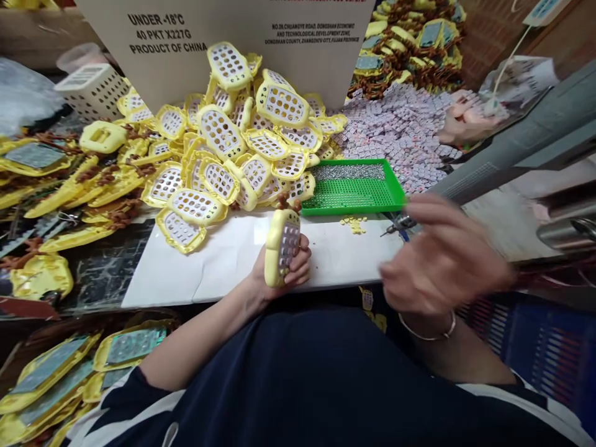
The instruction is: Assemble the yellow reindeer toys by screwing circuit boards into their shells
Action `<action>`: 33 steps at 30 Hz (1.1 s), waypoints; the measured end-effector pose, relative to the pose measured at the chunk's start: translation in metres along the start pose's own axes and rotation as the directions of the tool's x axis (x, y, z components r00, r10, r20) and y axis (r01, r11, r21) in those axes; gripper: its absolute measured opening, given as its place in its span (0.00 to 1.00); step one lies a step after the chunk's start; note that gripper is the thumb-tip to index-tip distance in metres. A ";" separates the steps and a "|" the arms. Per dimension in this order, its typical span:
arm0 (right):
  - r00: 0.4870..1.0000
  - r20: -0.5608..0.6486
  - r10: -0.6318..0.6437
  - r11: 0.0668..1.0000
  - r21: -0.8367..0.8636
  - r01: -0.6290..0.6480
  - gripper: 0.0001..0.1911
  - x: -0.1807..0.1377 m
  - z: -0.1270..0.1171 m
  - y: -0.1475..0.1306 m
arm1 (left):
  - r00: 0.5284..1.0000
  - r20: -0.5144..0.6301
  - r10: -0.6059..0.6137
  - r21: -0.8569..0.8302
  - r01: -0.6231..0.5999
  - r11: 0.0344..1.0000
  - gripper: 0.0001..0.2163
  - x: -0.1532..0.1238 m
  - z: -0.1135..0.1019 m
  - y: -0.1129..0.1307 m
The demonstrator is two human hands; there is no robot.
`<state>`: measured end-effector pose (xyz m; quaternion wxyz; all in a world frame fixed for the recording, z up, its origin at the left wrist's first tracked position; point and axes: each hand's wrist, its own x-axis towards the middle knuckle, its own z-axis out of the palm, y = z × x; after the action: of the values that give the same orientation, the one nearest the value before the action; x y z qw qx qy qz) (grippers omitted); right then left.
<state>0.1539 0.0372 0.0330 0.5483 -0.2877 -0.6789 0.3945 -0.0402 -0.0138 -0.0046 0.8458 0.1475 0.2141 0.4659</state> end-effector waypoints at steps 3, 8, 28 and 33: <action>0.986 0.148 0.076 0.997 -0.008 -0.076 0.32 -0.012 0.022 0.008 | 0.993 0.076 -0.091 0.066 0.086 0.994 0.19 0.002 -0.001 -0.006; 0.820 0.394 0.416 0.861 0.122 -0.495 0.30 -0.010 0.035 0.015 | 0.977 0.110 -0.182 0.144 0.165 0.976 0.22 0.000 -0.002 -0.008; 0.912 0.181 0.369 0.930 -0.074 -0.361 0.20 -0.015 -0.030 -0.008 | 0.936 -0.133 -0.326 0.328 0.352 0.877 0.21 0.005 0.017 -0.018; 0.854 0.158 0.495 0.783 -0.507 -0.360 0.26 -0.023 -0.108 -0.038 | 0.997 -0.049 -0.057 0.686 0.075 0.724 0.23 -0.007 0.021 -0.011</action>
<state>0.2657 0.0221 0.0627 0.2563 -0.4976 -0.7394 0.3741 -0.0254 -0.0264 0.0102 0.7445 0.4366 0.3868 0.3250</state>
